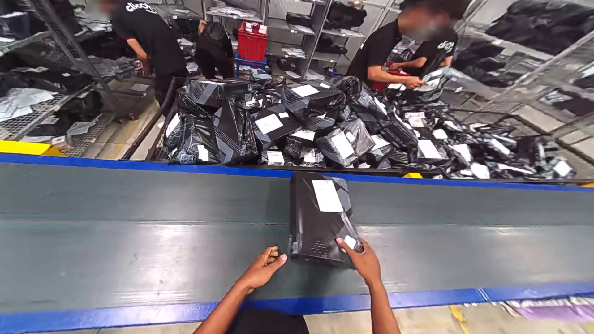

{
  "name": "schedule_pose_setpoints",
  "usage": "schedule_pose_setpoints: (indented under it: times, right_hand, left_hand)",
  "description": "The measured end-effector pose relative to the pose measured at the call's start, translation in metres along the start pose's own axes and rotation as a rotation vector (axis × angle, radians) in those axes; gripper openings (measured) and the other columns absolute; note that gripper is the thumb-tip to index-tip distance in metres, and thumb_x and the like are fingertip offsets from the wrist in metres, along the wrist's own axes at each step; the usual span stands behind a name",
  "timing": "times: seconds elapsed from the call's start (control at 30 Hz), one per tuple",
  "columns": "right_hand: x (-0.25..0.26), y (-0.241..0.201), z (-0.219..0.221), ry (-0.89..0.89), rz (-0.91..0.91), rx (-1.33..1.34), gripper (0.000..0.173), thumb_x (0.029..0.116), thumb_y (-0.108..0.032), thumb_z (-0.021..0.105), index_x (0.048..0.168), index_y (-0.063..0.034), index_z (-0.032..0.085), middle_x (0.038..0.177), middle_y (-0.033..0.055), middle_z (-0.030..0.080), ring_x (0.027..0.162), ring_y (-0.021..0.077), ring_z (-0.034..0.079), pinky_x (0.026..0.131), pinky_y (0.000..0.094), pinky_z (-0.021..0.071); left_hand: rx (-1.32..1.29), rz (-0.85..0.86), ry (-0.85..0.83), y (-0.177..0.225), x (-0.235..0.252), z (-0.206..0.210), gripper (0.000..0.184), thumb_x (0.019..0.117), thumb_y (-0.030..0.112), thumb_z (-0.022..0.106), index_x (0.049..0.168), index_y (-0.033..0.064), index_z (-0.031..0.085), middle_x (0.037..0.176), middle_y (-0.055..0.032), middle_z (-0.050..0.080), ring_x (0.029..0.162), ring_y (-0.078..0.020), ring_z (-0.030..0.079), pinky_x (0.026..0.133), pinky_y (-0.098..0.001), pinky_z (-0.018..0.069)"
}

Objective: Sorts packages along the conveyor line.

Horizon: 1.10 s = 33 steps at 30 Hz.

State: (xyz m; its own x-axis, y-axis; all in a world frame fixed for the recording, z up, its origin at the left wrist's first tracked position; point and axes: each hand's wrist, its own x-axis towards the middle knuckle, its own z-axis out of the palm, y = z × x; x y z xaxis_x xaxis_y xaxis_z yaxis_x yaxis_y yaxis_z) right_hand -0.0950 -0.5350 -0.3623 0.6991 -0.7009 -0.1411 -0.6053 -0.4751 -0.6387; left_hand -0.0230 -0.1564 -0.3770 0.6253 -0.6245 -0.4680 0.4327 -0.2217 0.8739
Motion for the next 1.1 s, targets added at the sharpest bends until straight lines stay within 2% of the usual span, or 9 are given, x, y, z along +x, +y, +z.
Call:
schedule_pose_setpoints:
  times: [0.07, 0.17, 0.3, 0.43, 0.63, 0.77, 0.83, 0.97, 1.1]
  right_hand:
    - [-0.028, -0.008, 0.025, -0.096, 0.001, 0.121, 0.072, 0.0733, -0.064, 0.083, 0.116, -0.0072, 0.072, 0.101, 0.0163, 0.073, 0.097, 0.0317, 0.07, 0.086, 0.0587, 0.0555]
    - [-0.066, -0.019, 0.065, -0.12, 0.026, 0.235, 0.088, 0.0751, -0.066, 0.08, 0.138, -0.0072, 0.061, 0.13, 0.0251, 0.061, 0.122, 0.039, 0.057, 0.101, 0.0596, 0.0493]
    - [-0.118, -0.043, 0.084, -0.249, 0.069, 0.539, 0.108, 0.0795, -0.054, 0.081, 0.162, -0.0108, 0.027, 0.163, 0.0162, 0.035, 0.148, 0.0245, 0.039, 0.118, 0.0471, 0.0403]
    - [-0.145, -0.115, 0.068, -0.266, -0.099, 0.887, 0.113, 0.0813, -0.035, 0.083, 0.164, -0.0087, 0.011, 0.161, 0.0108, 0.039, 0.143, 0.0151, 0.046, 0.116, 0.0355, 0.0446]
    - [-0.062, -0.33, -0.031, 0.017, -0.743, 0.845, 0.113, 0.0844, -0.042, 0.081, 0.162, 0.0003, 0.011, 0.157, 0.014, 0.042, 0.14, 0.0151, 0.049, 0.115, 0.0348, 0.047]
    - [0.03, -0.488, -0.067, 0.067, -0.841, 0.794, 0.107, 0.0857, -0.059, 0.075, 0.165, -0.0204, 0.015, 0.162, 0.0102, 0.036, 0.143, 0.0212, 0.045, 0.114, 0.0479, 0.0455]
    - [0.071, -0.537, -0.056, 0.075, -0.737, 0.745, 0.117, 0.0787, -0.071, 0.075, 0.166, -0.0195, 0.016, 0.164, 0.017, 0.031, 0.147, 0.0295, 0.038, 0.115, 0.054, 0.0419]
    - [0.066, -0.524, -0.016, 0.122, -0.734, 0.564, 0.111, 0.0825, -0.071, 0.07, 0.162, -0.0098, 0.024, 0.164, 0.0242, 0.027, 0.146, 0.0371, 0.039, 0.112, 0.0575, 0.0427]
    - [-0.014, -0.392, 0.045, -0.275, -0.838, 0.636, 0.075, 0.0954, -0.039, 0.071, 0.154, -0.0056, 0.038, 0.152, 0.0146, 0.049, 0.119, 0.0209, 0.066, 0.095, 0.0408, 0.062]
  left_hand:
    - [-0.047, 0.007, 0.067, -0.005, 0.009, 0.004, 0.088, 0.0947, 0.062, 0.061, 0.158, 0.0088, 0.033, 0.155, -0.0166, 0.046, 0.138, -0.027, 0.052, 0.11, -0.0493, 0.0482]
    - [-0.072, 0.047, 0.262, -0.012, 0.016, 0.004, 0.092, 0.0891, 0.067, 0.065, 0.157, 0.0117, 0.036, 0.158, -0.0171, 0.041, 0.144, -0.0256, 0.044, 0.118, -0.0483, 0.0415]
    - [-0.251, 0.172, 0.453, -0.002, -0.008, -0.017, 0.065, 0.096, 0.046, 0.068, 0.146, 0.0089, 0.05, 0.138, -0.0103, 0.063, 0.125, -0.0181, 0.062, 0.107, -0.0415, 0.0531]
    - [-0.451, 0.322, 0.516, 0.054, -0.037, -0.045, 0.058, 0.0976, 0.031, 0.069, 0.144, 0.0031, 0.051, 0.131, -0.0149, 0.066, 0.117, -0.0262, 0.067, 0.098, -0.0452, 0.0585]
    - [0.103, 0.895, 0.455, 0.29, -0.056, -0.12, 0.068, 0.102, 0.043, 0.059, 0.15, 0.0007, 0.038, 0.131, -0.0128, 0.064, 0.115, -0.0204, 0.067, 0.098, -0.0438, 0.0598]
    - [0.087, 0.877, 0.498, 0.458, -0.024, -0.188, 0.07, 0.1016, 0.056, 0.054, 0.154, 0.013, 0.037, 0.135, -0.0129, 0.063, 0.115, -0.0285, 0.068, 0.09, -0.0533, 0.0619]
    - [0.126, 0.807, 0.626, 0.497, 0.006, -0.229, 0.085, 0.0964, 0.064, 0.057, 0.157, 0.0115, 0.029, 0.142, -0.0171, 0.057, 0.121, -0.0314, 0.064, 0.093, -0.057, 0.0596]
    - [0.224, 0.704, 0.818, 0.464, 0.015, -0.238, 0.106, 0.0908, 0.069, 0.06, 0.163, 0.0086, 0.012, 0.156, -0.0233, 0.041, 0.138, -0.0368, 0.049, 0.109, -0.0605, 0.0451]
    - [0.246, 0.749, 0.643, 0.326, 0.002, -0.199, 0.083, 0.097, 0.048, 0.065, 0.157, 0.003, 0.029, 0.142, -0.0187, 0.057, 0.123, -0.0272, 0.063, 0.1, -0.0468, 0.0572]
